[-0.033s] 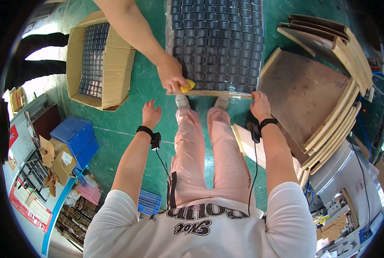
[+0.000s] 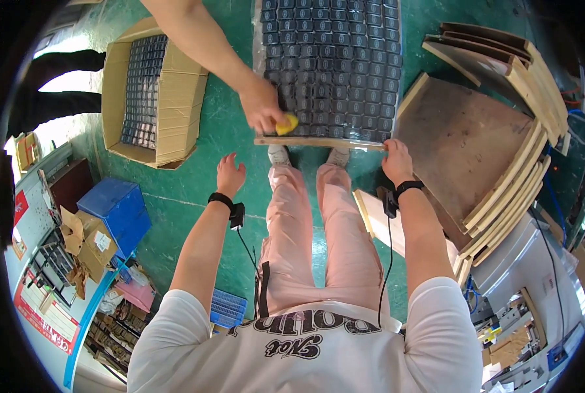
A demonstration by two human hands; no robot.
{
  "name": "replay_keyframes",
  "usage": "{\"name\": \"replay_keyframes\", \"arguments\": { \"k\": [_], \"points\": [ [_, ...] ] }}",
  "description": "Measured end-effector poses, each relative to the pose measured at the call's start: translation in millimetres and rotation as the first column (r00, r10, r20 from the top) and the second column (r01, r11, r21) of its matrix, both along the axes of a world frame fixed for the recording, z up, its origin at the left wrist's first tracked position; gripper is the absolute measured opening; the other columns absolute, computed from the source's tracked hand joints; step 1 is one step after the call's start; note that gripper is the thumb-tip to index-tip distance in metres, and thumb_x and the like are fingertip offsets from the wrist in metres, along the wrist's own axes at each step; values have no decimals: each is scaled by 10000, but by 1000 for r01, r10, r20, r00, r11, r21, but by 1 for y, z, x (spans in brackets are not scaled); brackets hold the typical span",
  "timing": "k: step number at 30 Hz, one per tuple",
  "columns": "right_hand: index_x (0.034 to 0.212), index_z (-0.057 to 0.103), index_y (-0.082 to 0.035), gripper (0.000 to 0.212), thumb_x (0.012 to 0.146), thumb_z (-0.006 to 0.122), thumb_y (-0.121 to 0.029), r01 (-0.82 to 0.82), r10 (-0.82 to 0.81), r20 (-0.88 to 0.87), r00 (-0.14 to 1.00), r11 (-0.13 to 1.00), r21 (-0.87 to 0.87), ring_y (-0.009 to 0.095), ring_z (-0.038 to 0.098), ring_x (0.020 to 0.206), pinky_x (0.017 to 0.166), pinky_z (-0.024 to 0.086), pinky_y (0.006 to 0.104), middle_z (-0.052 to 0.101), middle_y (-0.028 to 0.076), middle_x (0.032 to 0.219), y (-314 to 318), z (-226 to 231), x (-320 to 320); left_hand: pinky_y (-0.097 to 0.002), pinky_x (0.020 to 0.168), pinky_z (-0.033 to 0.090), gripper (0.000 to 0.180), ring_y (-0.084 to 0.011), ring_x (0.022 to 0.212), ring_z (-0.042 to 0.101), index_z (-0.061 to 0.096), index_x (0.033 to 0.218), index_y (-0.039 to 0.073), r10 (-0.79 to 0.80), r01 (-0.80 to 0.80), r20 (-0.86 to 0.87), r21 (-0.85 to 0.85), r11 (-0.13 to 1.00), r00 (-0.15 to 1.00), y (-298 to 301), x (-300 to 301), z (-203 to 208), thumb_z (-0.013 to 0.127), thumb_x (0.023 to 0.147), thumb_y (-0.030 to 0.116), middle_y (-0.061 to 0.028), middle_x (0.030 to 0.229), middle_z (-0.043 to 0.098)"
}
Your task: The person removes a tray of components from a box, places it on a wooden board, and wraps it with plastic film. After smoothing the film over the tray, they lift the wrapped tray and place it into a blue plastic crate.
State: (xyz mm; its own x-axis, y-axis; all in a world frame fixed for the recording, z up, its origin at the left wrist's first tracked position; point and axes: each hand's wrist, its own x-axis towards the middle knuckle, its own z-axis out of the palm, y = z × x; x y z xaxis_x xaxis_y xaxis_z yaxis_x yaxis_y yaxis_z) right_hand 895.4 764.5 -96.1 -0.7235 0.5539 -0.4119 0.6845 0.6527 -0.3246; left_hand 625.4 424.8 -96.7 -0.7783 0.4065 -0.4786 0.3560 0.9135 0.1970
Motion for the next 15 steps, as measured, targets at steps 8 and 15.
{"name": "replay_keyframes", "arguments": {
  "k": [8,15],
  "points": [
    [920,449,-94,337,605,558,-43,9,-9,33,999,1000,11,271,407,977,816,368,350,455,87,995,-3,4,-6,-380,819,370,399,-322,987,416,442,1060,52,-2,2,45,1,1000,999,-16,-3,2,506,689,182,-162,1047,459],
    [821,517,-79,203,618,531,-67,-10,1,35,999,968,252,275,428,934,768,385,355,470,87,955,2,5,-25,-377,812,373,410,-311,988,417,436,1065,54,-84,80,74,48,996,994,16,2,16,515,676,156,-144,1053,459]
  ]
}}
